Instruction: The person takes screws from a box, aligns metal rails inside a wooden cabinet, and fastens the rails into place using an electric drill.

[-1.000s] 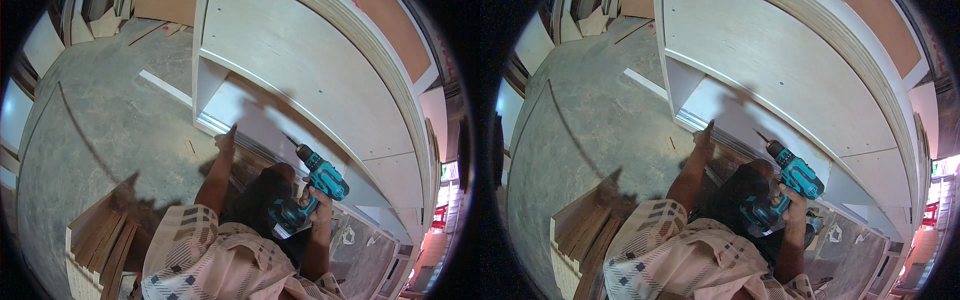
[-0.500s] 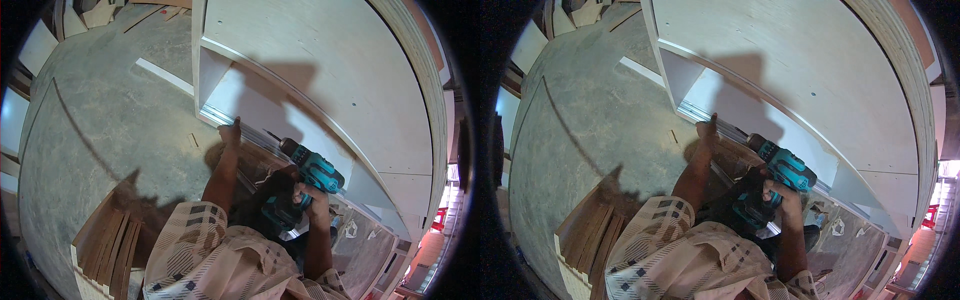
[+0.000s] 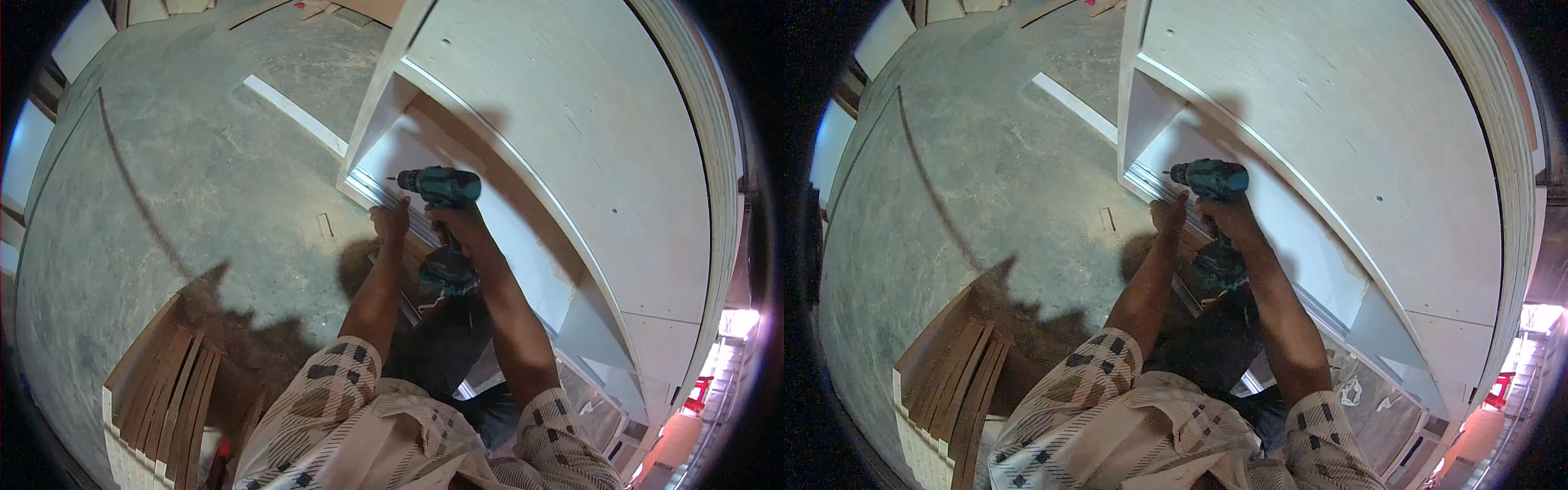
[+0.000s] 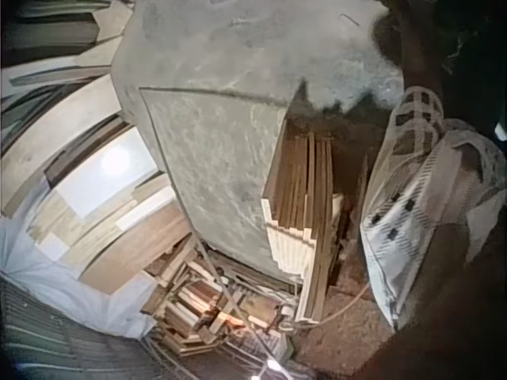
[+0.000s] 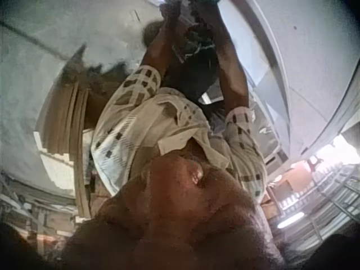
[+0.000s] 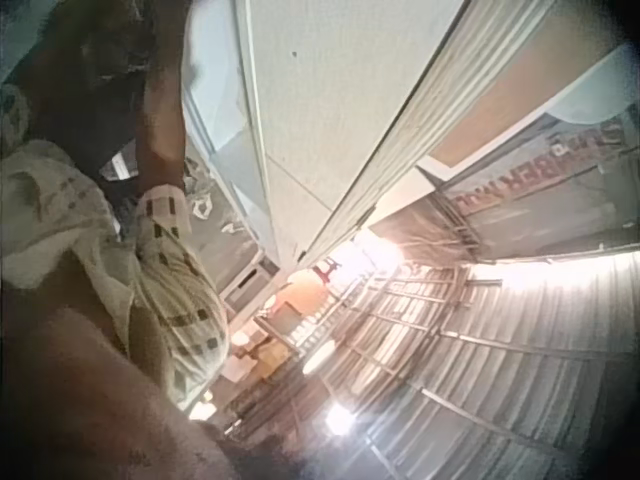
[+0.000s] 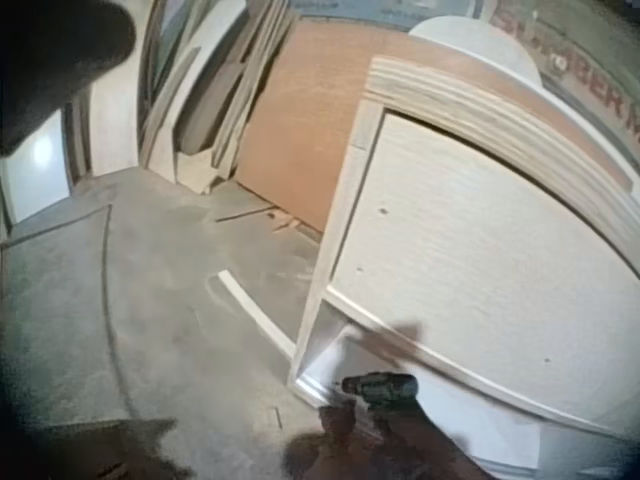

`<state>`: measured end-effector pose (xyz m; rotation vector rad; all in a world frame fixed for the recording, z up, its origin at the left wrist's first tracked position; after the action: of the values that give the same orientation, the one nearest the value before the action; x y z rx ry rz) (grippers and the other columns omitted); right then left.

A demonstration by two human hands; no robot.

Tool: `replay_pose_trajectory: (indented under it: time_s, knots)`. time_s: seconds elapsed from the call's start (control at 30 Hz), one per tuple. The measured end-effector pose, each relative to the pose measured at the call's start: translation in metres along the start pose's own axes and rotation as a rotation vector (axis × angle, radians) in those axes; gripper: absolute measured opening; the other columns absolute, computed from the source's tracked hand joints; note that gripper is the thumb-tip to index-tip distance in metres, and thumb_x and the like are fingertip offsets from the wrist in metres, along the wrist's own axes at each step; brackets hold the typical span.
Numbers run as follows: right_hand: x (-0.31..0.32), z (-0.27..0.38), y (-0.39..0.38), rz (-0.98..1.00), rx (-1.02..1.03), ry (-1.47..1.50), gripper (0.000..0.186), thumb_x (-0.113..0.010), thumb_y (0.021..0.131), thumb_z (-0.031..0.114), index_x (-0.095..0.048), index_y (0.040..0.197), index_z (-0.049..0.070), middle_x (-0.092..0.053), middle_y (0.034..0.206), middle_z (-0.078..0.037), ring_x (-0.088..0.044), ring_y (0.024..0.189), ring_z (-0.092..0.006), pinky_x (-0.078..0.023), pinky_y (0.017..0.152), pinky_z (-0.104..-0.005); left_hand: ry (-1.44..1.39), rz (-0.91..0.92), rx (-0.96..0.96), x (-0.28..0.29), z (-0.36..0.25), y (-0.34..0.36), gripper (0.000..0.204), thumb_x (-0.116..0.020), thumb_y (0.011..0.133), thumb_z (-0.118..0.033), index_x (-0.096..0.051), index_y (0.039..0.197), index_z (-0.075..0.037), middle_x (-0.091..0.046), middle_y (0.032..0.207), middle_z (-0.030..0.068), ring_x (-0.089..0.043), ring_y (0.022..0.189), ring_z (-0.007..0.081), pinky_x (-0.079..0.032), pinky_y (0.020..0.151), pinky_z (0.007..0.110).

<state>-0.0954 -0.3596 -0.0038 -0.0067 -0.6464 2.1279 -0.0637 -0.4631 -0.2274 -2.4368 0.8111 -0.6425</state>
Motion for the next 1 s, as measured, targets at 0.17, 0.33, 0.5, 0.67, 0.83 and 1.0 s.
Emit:
replay_pose_trajectory:
  time_s: [0.17, 0.33, 0.5, 0.67, 0.83, 1.0]
  knots:
    - [-0.026, 0.008, 0.045, 0.035, -0.031, -0.183, 0.011, -0.070, 0.075, 0.008, -0.061, 0.078, 0.003, -0.061, 0.064, -0.007, -0.057, 0.051, -0.0150, -0.045, 0.046, -0.0305, 0.049, -0.057, -0.004, 0.000, 0.002, 0.003, 0.092, -0.080, 0.068, -0.055, -0.038, 0.118, 0.010, -0.054, 0.114, 0.0291, -0.061, 0.104, 0.0448, -0.053, 0.087, 0.049]
    - [-0.037, 0.011, 0.056, 0.058, -0.031, -0.205, 0.011, -0.069, 0.073, 0.008, -0.061, 0.078, 0.003, -0.062, 0.064, -0.008, -0.056, 0.049, -0.0148, -0.044, 0.044, -0.0298, 0.081, -0.090, -0.027, -0.002, 0.009, 0.009, 0.094, -0.078, 0.070, -0.056, -0.037, 0.121, 0.012, -0.054, 0.115, 0.0290, -0.062, 0.102, 0.0435, -0.054, 0.085, 0.048]
    - [-0.027, 0.004, 0.061, 0.077, -0.039, -0.261, 0.023, -0.073, 0.073, 0.011, -0.062, 0.091, 0.000, -0.063, 0.069, -0.010, -0.057, 0.049, -0.0177, -0.045, 0.041, -0.0311, 0.165, -0.044, -0.041, -0.006, 0.002, 0.004, 0.089, -0.077, 0.071, -0.054, -0.037, 0.118, 0.010, -0.054, 0.114, 0.0284, -0.063, 0.102, 0.0429, -0.054, 0.085, 0.049]
    - [-0.030, 0.002, 0.068, 0.094, -0.072, -0.313, 0.025, -0.072, 0.074, 0.010, -0.061, 0.093, -0.002, -0.062, 0.067, -0.010, -0.056, 0.047, -0.0169, -0.044, 0.040, -0.0313, 0.086, -0.052, -0.034, -0.002, 0.001, 0.004, 0.084, -0.077, 0.073, -0.048, -0.035, 0.117, 0.010, -0.052, 0.115, 0.0299, -0.062, 0.102, 0.0454, -0.054, 0.085, 0.051]
    - [-0.043, 0.009, 0.066, 0.113, -0.028, -0.316, 0.025, -0.071, 0.073, 0.009, -0.059, 0.092, -0.002, -0.061, 0.066, -0.009, -0.054, 0.045, -0.0160, -0.043, 0.039, -0.0311, 0.064, -0.057, -0.021, 0.001, 0.005, 0.009, 0.079, -0.076, 0.074, -0.044, -0.035, 0.116, 0.009, -0.052, 0.115, 0.0309, -0.061, 0.103, 0.0470, -0.054, 0.085, 0.051]
    - [-0.038, 0.016, 0.079, 0.111, 0.161, -0.568, 0.014, -0.066, 0.071, 0.007, -0.059, 0.081, -0.001, -0.059, 0.062, -0.009, -0.054, 0.044, -0.0158, -0.042, 0.039, -0.0306, 0.062, -0.025, -0.031, -0.005, -0.008, -0.004, 0.078, -0.075, 0.074, -0.044, -0.036, 0.115, 0.009, -0.052, 0.114, 0.0314, -0.060, 0.104, 0.0476, -0.053, 0.086, 0.052]
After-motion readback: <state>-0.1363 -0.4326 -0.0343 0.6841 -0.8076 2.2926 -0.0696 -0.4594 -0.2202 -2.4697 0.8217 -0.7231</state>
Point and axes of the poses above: each hand's wrist, its own y-axis towards the middle knuckle, its own x-axis out of the back of the hand, z = x × y, the point moved 5 cm from there along y, towards the middle knuckle
